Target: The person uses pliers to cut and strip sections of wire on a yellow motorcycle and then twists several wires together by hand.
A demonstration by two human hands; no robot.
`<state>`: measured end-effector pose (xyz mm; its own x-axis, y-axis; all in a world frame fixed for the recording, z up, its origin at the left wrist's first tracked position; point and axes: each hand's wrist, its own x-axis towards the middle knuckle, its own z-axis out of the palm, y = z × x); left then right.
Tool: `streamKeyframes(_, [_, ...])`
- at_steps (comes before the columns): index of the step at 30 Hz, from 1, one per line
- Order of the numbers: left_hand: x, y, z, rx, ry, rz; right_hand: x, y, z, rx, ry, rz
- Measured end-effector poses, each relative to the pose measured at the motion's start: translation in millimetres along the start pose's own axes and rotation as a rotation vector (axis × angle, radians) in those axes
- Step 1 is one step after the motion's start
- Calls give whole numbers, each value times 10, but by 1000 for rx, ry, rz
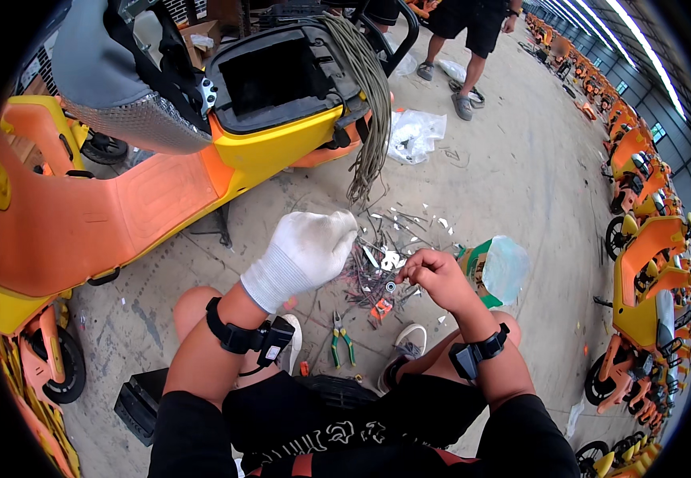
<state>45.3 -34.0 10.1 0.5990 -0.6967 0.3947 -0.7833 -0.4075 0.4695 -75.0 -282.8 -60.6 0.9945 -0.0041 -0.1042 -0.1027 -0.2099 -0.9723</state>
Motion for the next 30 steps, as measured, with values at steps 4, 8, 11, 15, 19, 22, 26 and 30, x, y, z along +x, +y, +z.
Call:
streamKeyframes(4, [-7,-16,-19,6,-13,-19,-25,12,-10,31,1,-5])
streamKeyframes(8, [-23,-39,-45,-9,-19,-32,-48,30,-27,35,2,12])
streamKeyframes(11, [-42,-69,-66,-21,19,-11,-69,13,-30,26,11,48])
streamKeyframes(15, [-48,-74,-133,-10,14,-28,-86,-4,-56,19,12,45])
streamKeyframes(19, [-67,-141,-231,37,109,-38,-119,-20,-90,36,23,70])
streamKeyframes(22, [-66,-311,-457,-14,160,-150,-133,14,-210,53,31,16])
streamKeyframes(26, [-134,-357,-498,-22,149,-278,-198,68,-255,56,61,101])
streamKeyframes(30, [-146,-479,-552,-23,146,-379,-199,63,-337,-6,90,74])
